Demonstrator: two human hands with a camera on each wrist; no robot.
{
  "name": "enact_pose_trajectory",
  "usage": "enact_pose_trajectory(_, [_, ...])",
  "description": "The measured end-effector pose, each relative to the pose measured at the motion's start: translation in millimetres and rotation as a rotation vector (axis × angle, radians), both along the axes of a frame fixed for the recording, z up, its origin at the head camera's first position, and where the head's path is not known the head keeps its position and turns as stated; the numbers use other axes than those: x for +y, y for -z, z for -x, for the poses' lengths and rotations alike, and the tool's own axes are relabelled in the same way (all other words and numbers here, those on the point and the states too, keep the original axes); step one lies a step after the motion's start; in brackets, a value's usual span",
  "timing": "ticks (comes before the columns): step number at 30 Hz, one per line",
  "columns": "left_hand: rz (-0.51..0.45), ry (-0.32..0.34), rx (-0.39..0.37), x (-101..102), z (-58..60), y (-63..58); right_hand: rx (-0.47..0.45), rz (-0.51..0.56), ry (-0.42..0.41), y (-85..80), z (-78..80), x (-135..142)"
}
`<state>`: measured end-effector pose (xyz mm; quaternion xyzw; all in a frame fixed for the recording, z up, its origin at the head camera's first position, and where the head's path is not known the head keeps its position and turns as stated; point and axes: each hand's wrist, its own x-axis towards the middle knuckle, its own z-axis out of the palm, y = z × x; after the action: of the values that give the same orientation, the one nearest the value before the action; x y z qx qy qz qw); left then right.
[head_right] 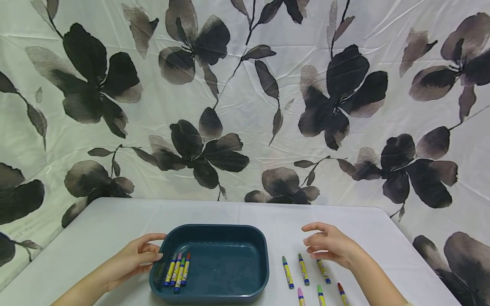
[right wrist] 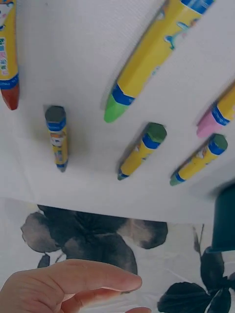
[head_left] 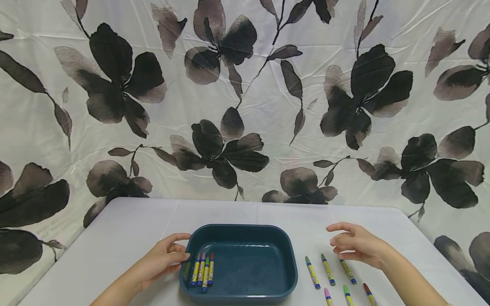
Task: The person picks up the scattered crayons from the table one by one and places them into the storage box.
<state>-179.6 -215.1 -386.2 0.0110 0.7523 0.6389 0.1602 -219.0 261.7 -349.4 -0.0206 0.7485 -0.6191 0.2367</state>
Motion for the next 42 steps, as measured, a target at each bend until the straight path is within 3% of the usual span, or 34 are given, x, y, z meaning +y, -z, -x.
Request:
enact_pose_trajectory(12, [-0.006, 0.008, 0.004, 0, 0.5, 1.3, 0.036, -0.041, -0.102, 7.7, -3.2, 16])
enact_pose_trajectory(33, [-0.016, 0.001, -0.01, -1, 1.4, 0.5, -0.016, -0.207, -0.009, 29.0, -5.7, 31])
enact_pose_trajectory(42, [-0.025, 0.003, -0.01, -1, 1.4, 0.9, -0.034, -0.201, 0.003, 38.1, -7.7, 36])
